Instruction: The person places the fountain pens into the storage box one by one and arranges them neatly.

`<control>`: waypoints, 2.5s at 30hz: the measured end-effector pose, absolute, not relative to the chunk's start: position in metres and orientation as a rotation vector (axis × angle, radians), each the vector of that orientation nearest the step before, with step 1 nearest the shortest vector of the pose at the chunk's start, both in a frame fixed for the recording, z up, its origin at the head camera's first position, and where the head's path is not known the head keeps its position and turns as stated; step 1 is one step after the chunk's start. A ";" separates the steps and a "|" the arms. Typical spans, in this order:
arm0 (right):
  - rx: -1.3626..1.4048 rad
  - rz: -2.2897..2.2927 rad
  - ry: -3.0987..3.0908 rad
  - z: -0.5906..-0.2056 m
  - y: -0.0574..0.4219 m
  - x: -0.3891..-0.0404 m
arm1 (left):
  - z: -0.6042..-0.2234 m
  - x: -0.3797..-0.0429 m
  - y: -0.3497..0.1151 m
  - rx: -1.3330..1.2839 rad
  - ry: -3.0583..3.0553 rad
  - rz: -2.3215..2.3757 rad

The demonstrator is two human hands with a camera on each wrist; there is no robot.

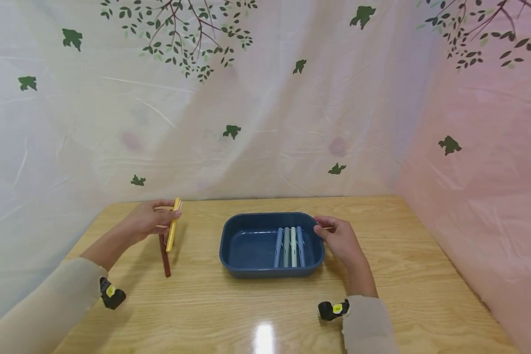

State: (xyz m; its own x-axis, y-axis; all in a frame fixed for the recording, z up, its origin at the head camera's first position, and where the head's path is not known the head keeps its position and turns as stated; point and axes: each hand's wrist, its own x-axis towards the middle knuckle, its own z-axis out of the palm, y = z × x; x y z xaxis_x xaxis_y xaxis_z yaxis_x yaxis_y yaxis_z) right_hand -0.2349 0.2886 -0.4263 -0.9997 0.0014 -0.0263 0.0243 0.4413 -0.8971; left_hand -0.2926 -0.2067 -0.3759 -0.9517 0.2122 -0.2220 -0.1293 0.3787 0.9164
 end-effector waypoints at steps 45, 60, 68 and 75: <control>0.028 -1.651 2.627 -0.427 0.288 -0.234 | -0.367 -0.309 -0.083 0.160 2.177 1.712; 0.019 -1.636 2.648 -0.426 0.286 -0.234 | -0.372 -0.306 -0.058 0.207 2.168 1.648; 0.017 -1.637 2.649 -0.426 0.287 -0.234 | -0.380 -0.303 -0.042 0.242 2.187 1.618; 0.013 -1.636 2.646 -0.425 0.287 -0.234 | -0.385 -0.297 -0.027 0.271 2.142 1.632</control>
State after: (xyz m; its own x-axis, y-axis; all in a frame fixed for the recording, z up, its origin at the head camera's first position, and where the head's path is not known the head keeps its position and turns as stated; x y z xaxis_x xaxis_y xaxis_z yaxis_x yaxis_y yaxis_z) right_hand -0.2341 0.2874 -0.4254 -0.9995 -0.0090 -0.0299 0.0228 0.4469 -0.8943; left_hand -0.2975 -0.0270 -0.3849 -0.8878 0.4051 -0.2183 -0.1031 0.2873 0.9523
